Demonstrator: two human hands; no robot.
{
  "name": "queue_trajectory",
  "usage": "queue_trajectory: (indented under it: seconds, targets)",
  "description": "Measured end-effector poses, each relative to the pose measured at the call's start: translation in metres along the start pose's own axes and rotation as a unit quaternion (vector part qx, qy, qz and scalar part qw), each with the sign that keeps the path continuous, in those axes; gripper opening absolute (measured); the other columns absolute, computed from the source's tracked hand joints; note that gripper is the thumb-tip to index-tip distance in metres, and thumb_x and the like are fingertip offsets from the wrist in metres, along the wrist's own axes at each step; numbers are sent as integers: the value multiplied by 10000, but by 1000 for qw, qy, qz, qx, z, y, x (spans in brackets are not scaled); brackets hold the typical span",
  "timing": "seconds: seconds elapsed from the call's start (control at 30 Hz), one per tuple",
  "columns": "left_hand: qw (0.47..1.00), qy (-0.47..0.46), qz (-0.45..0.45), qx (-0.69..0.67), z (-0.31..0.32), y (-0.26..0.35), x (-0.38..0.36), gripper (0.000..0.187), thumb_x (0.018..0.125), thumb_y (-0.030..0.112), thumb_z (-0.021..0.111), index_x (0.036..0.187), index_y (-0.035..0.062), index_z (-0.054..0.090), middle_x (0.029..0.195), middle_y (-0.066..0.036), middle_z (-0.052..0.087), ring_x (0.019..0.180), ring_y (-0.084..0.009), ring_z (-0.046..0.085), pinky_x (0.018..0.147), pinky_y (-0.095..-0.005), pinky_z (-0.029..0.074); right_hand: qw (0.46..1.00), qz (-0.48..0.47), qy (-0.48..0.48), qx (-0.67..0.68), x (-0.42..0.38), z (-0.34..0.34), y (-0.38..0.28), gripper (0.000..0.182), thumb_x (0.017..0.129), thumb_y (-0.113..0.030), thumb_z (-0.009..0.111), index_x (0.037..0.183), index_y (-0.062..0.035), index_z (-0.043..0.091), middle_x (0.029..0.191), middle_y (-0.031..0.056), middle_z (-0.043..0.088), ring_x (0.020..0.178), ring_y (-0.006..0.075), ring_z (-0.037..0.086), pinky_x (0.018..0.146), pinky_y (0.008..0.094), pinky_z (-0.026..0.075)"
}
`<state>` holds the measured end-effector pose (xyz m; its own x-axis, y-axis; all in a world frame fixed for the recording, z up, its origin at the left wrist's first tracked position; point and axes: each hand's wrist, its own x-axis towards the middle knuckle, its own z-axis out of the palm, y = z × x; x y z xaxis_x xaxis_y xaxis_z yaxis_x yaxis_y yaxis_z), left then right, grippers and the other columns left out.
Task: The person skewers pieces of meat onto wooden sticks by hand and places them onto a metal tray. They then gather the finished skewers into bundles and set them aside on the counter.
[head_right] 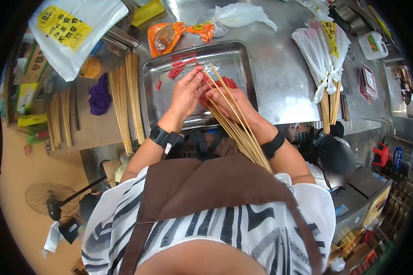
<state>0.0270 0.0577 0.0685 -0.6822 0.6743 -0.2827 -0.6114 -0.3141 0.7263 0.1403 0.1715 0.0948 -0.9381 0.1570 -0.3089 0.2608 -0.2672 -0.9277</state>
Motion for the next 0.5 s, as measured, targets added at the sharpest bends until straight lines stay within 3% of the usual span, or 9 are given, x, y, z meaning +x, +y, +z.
queue_trajectory:
  seconds: [0.17, 0.3, 0.4, 0.5]
  targets:
    - [1000, -14, 12, 21, -2, -2, -2, 246, 893, 89, 486, 1115, -16, 486, 907, -59, 553, 836, -160, 578, 749, -264, 499, 1000, 0, 11, 4, 1, 1, 2, 234, 898, -174, 468, 978, 7, 593, 500, -41, 411, 434, 33, 355, 434, 195, 283]
    - [996, 44, 31, 70, -1, -3, -6, 241, 879, 102, 521, 1093, -10, 522, 922, -58, 576, 806, -118, 567, 705, -238, 491, 1000, -16, 13, -15, 3, 1, -1, 228, 888, -176, 480, 961, 6, 596, 514, -39, 432, 457, 34, 385, 447, 199, 300]
    - [985, 75, 53, 147, -3, -3, -6, 228, 871, 109, 536, 1077, 14, 553, 848, -24, 602, 707, -54, 539, 614, -182, 442, 998, -41, 36, -34, -2, 5, -8, 197, 887, -161, 491, 941, -5, 598, 592, -26, 495, 537, 42, 453, 497, 192, 359]
    - [980, 68, 48, 180, -7, -9, -5, 230, 872, 112, 534, 1084, 24, 552, 824, -13, 598, 677, -50, 526, 609, -178, 439, 995, -81, 58, 2, 4, 4, 4, 180, 884, -140, 501, 941, -1, 601, 688, 2, 543, 647, 72, 521, 608, 206, 438]
